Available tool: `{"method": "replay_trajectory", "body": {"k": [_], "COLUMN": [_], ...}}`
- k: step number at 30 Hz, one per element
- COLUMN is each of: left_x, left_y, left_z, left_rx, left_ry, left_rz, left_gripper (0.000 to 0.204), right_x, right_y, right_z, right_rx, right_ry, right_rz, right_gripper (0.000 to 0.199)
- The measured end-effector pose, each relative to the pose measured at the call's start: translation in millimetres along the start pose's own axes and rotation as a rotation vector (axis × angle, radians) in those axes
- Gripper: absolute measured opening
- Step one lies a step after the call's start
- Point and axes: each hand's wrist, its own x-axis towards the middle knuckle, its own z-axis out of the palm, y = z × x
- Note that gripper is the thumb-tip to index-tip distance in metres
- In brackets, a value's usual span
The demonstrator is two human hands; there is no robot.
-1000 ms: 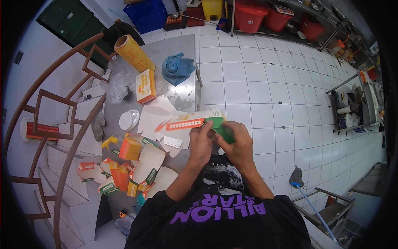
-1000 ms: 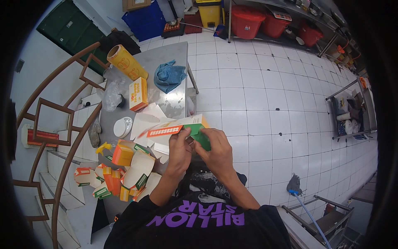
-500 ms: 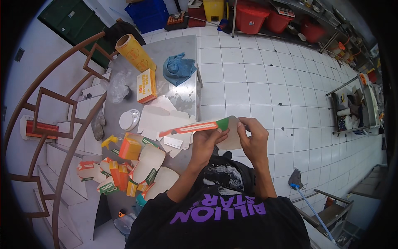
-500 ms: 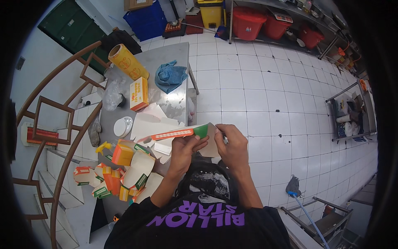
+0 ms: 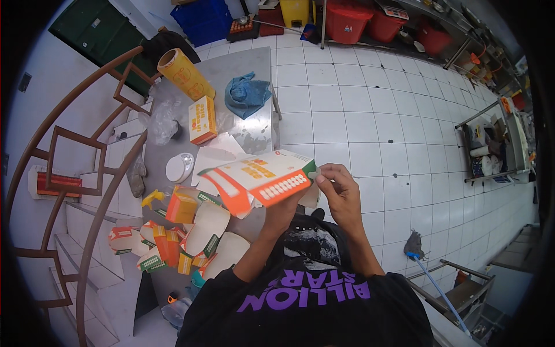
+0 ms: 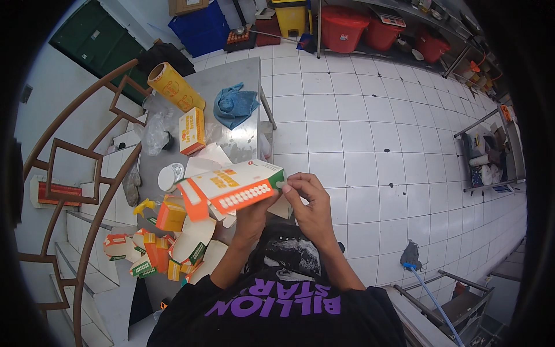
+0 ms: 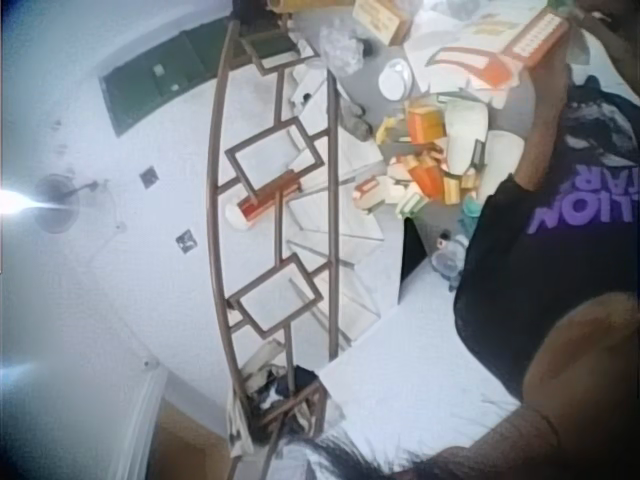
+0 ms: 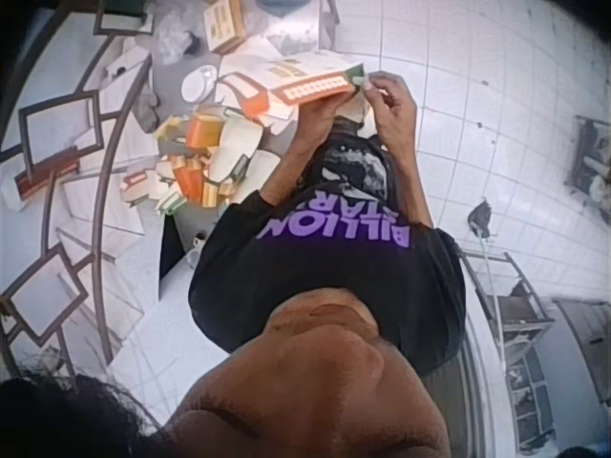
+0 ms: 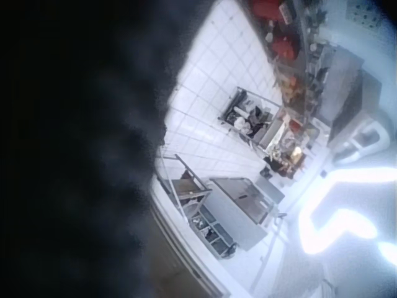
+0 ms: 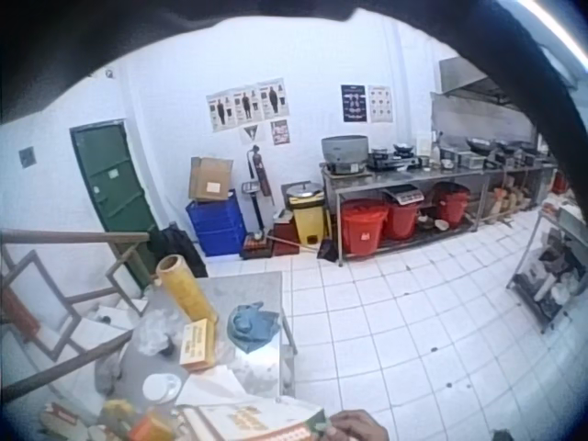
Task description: The person folds flat cardboard sheets into takeout boxes by hand, interlocking the tabs and securing the flaps on a stainless steel table in a kitchen.
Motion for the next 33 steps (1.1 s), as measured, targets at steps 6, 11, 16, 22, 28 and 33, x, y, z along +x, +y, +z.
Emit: {"method": "replay_trajectory", "body": {"k": [6, 11, 16, 22, 28, 33], "left_x": [0.9, -3.8, -14.1, 7.9, -8.3, 13.8], "left_y": [-22.4, -34.2, -57.5, 12.6, 60.9, 87.4], "left_z": [-21.3, -33.6, -32.8, -6.6, 7.3, -19.5], "left_rx": [0.002, 0.303, -0.283, -0.028, 0.247, 0.624], "left_ry": [0.006, -0.069, 0.131, -0.13, -0.082, 0.328], "left_rz": [-0.012, 0.227, 0.203, -0.116, 0.167, 0.654], "left_gripper": [0.032, 0.038, 0.026, 0.032, 0.033, 0.057], "right_x": [-1.4, 1.2, -3.0, 1.0, 5.8, 3.5], "right_y": [-10.5, -22.1, -15.7, -6.8, -2.1, -4.3], "right_z": [-0.7, 1.5, 6.5, 5.5, -14.2, -38.3], "right_rx": [-0.162, -0.271, -0.314, -0.288, 0.069, 0.183], "right_ry": [-0.03, -0.057, -0.022, -0.11, 0.109, -0.119], "right_rz": [-0.101, -0.106, -0.239, -0.259, 0.138, 0.38], "right_gripper": [0.016, 0.018, 0.016, 0.029, 0.034, 0.035]}}
